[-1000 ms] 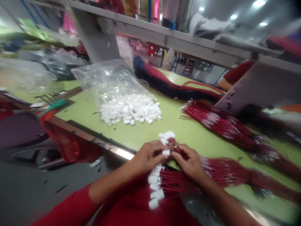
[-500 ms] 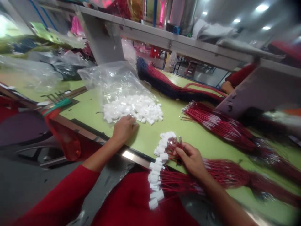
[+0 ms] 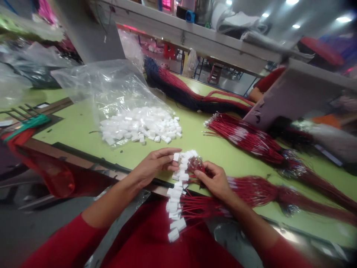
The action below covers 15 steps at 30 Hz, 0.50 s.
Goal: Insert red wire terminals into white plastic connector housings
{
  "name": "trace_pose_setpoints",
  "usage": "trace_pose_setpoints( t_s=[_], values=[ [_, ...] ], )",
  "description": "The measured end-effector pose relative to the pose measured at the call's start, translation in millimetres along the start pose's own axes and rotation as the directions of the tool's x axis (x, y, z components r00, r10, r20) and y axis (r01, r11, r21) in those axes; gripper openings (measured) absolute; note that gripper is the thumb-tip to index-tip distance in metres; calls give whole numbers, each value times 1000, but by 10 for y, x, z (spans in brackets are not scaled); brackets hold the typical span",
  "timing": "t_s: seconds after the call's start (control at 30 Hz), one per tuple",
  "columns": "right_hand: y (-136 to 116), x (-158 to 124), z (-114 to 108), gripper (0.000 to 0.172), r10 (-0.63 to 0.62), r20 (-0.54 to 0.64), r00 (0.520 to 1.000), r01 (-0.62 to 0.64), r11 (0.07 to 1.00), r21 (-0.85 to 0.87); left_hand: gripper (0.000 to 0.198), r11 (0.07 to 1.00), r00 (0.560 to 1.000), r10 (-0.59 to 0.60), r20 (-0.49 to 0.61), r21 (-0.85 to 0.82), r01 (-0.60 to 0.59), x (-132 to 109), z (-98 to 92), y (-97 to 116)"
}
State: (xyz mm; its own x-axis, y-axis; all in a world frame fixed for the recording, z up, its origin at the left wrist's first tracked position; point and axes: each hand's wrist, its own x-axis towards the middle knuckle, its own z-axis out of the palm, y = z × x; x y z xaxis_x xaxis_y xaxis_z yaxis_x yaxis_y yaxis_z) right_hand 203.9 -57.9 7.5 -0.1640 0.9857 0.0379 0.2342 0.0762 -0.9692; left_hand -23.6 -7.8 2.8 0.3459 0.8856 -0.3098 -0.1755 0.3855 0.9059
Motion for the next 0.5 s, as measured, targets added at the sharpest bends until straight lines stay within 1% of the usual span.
trace_pose_setpoints(
  t_s=[0.07, 0.13, 0.23, 0.37, 0.43, 0.5],
  values=[
    [-4, -4, 7, 22, 6, 7, 1000, -6, 1000, 14, 29, 991, 999, -52, -11, -126, 50, -35, 131, 0],
    [-5, -10, 13, 22, 6, 9, 1000, -6, 1000, 22, 25, 979, 997, -77, -26, -192, 70, -60, 205, -11],
    [0, -21, 19, 19, 7, -10, 1000, -7, 1000, -10, 22, 977, 997, -69, -16, -204, 65, -78, 245, -46],
    [20, -33, 27, 16, 3, -36, 999, -5, 998, -67, 18, 977, 1000, -18, -11, -212, 15, -93, 282, -72],
    [32, -37, 30, 16, -4, -36, 999, 1, 997, -78, 22, 976, 1000, -15, -18, -217, 11, -112, 312, -66],
    [40, -38, 30, 16, -17, -37, 999, 14, 996, -90, 32, 978, 999, -39, -9, -206, 36, -140, 340, -62]
  ],
)
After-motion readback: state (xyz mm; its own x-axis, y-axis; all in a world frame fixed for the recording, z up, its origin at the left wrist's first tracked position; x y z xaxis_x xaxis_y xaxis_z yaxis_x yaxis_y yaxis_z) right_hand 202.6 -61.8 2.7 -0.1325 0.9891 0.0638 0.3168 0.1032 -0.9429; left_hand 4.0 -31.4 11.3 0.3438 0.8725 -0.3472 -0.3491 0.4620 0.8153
